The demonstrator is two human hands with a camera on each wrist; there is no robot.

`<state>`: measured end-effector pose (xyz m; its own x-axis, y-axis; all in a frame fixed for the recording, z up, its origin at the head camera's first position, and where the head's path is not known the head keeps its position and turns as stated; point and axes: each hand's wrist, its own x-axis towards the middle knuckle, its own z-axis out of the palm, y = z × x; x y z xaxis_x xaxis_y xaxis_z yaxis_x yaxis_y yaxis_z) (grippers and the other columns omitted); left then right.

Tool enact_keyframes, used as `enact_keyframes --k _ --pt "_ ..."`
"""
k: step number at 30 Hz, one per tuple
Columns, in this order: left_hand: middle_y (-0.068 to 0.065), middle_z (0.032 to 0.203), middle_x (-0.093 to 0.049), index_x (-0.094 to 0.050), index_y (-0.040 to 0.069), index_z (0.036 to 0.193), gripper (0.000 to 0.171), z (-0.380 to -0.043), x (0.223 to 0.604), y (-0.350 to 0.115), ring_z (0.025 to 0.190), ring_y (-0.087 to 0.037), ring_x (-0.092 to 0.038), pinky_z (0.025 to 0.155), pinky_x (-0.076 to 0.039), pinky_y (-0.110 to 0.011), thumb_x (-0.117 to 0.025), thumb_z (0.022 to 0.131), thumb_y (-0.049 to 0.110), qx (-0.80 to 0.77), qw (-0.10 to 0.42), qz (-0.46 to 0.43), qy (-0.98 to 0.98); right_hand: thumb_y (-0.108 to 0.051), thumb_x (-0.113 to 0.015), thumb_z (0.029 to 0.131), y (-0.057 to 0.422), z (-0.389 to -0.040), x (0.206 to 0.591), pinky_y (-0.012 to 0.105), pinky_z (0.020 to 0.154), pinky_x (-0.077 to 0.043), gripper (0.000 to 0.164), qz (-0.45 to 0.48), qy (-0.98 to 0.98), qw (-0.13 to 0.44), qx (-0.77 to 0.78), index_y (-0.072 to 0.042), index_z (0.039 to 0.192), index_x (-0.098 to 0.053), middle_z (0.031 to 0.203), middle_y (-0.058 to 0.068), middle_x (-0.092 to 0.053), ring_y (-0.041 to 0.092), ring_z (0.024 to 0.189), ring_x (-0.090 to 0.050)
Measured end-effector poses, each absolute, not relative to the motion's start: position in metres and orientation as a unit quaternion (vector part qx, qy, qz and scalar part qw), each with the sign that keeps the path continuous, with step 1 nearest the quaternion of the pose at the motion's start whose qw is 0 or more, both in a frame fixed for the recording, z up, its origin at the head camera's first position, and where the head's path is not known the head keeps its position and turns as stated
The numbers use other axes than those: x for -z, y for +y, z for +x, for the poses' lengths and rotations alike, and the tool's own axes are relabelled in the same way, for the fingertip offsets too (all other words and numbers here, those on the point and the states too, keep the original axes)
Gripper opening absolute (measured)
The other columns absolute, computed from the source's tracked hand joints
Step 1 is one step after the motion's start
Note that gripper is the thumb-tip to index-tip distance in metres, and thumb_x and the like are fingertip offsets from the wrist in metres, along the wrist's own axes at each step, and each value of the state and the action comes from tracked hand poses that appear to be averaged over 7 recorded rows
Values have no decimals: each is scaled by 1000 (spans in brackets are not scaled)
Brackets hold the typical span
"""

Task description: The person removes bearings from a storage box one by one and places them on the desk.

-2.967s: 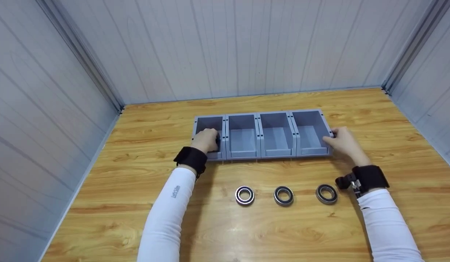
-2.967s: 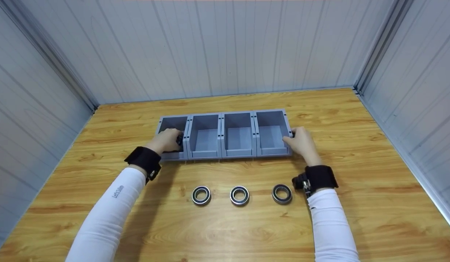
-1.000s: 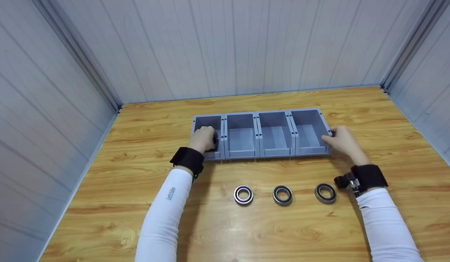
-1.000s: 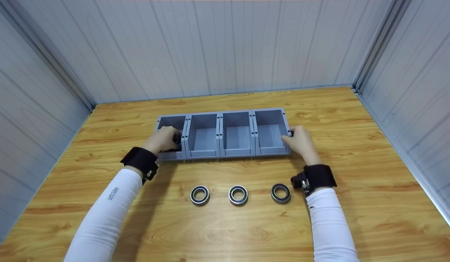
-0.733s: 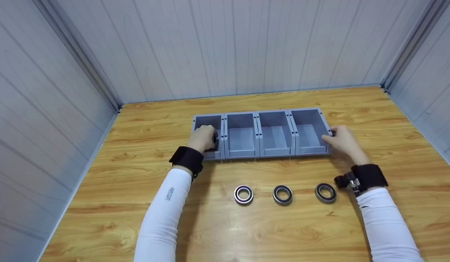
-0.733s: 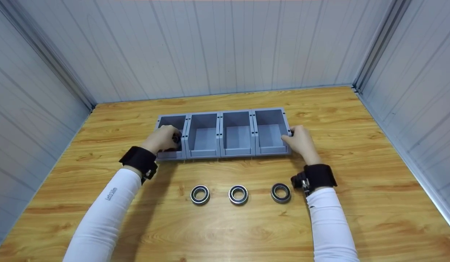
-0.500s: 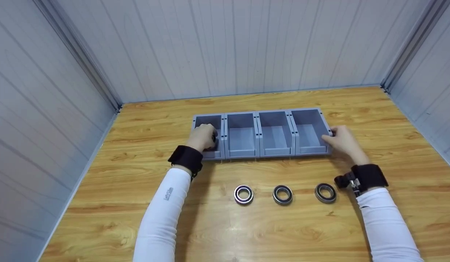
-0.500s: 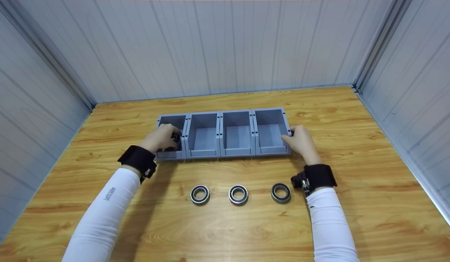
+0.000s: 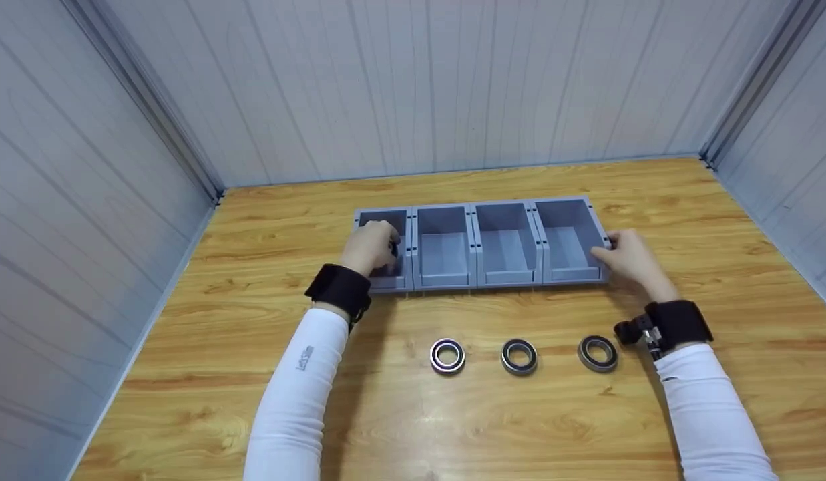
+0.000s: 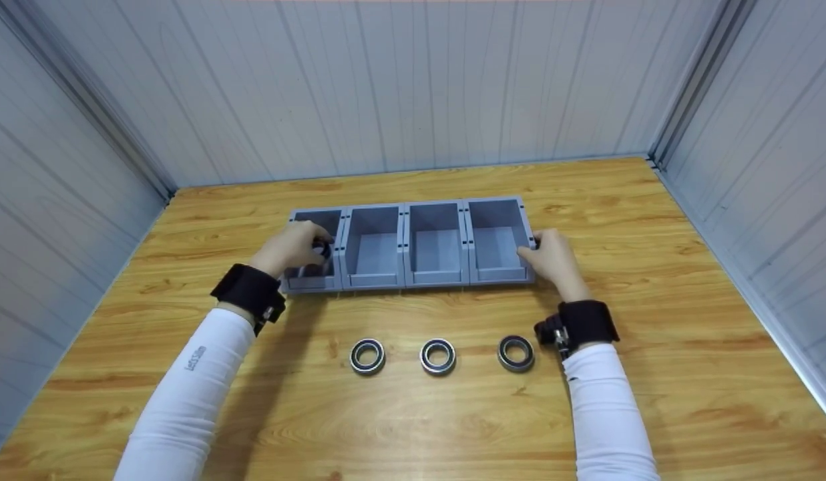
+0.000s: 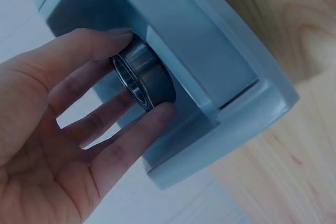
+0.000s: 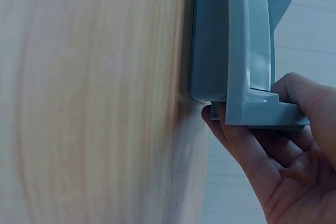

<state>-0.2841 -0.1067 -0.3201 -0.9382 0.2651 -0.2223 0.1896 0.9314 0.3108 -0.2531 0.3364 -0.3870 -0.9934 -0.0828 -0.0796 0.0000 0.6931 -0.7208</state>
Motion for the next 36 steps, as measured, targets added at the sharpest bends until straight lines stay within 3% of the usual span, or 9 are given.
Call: enact_keyframes --k 7,14,19,26,36 --pt "-20 141 -72 -73 -2 137 42 -283 316 -106 132 -38 -68 114 -54 -49 -74 95 0 -146 135 116 973 -6 -62 101 337 -253 387 19 53 -45 35 -20 918 58 391 22 121 -66 71 -5 -63 3 54 -50" --pt "-21 141 -72 -73 -2 136 43 -282 309 -107 133 -39 -66 115 -54 -50 -78 94 3 -146 134 124 972 -7 -63 101 336 -253 387 20 53 -45 29 -15 918 60 393 18 114 -68 72 -3 -63 4 54 -50" --pt "-22 140 -72 -72 -4 137 43 -281 305 -108 130 -39 -68 113 -55 -49 -76 93 -1 -156 140 124 970 -6 -63 101 336 -252 386 20 52 -47 32 -15 918 61 393 20 119 -66 75 1 -67 4 54 -53" --pt "-21 140 -72 -72 -3 137 45 -279 299 -109 127 -37 -69 112 -55 -49 -74 91 -4 -160 140 126 969 -6 -64 99 335 -253 385 19 54 -43 32 -18 923 49 381 21 116 -68 70 -5 -61 3 56 -50" --pt "-21 138 -73 -73 -4 135 46 -276 294 -110 125 -37 -70 111 -56 -49 -72 89 -7 -167 135 133 968 -7 -64 101 335 -252 384 20 53 -45 28 -13 921 57 385 19 112 -68 70 -3 -60 5 55 -51"
